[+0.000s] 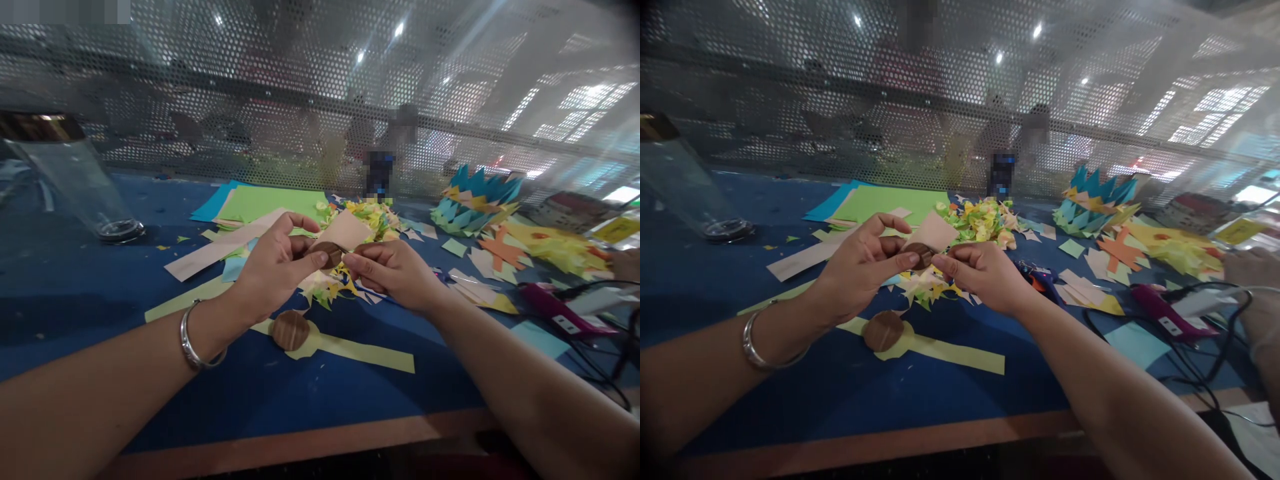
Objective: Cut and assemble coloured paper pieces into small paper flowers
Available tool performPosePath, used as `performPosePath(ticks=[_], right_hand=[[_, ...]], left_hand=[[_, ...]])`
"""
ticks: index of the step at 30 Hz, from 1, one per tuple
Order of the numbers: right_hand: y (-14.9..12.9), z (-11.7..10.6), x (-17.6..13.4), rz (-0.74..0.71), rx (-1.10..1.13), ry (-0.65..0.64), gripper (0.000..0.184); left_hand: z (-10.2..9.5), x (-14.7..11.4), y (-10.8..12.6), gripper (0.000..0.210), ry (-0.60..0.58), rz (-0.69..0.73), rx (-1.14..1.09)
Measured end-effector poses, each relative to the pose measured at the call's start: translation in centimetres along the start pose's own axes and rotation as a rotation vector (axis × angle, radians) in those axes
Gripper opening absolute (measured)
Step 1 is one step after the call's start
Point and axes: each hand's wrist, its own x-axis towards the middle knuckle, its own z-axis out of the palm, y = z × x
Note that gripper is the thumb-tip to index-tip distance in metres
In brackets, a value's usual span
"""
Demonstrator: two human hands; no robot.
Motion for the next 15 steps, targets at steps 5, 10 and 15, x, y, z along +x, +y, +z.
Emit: performPosePath(ticks=[5, 10, 15], right_hand=[[-0.16, 0.0, 0.03, -0.002, -0.032, -0.002, 0.046], [-0.23, 0.01, -0.04, -0.005, -0.049, -0.004, 0.047], [-0.04, 0.28, -0.04, 0.009, -0.079, 0.01, 0.05]], left_hand=[[-0.22, 0.08, 0.03, 0.032, -0.004, -0.006, 0.009], [-0.22, 0.06, 0.01, 0.032, -0.012, -0.004, 0.008], [-0.1, 0.19, -0.42, 0.033, 0.074, -0.01, -0.024]])
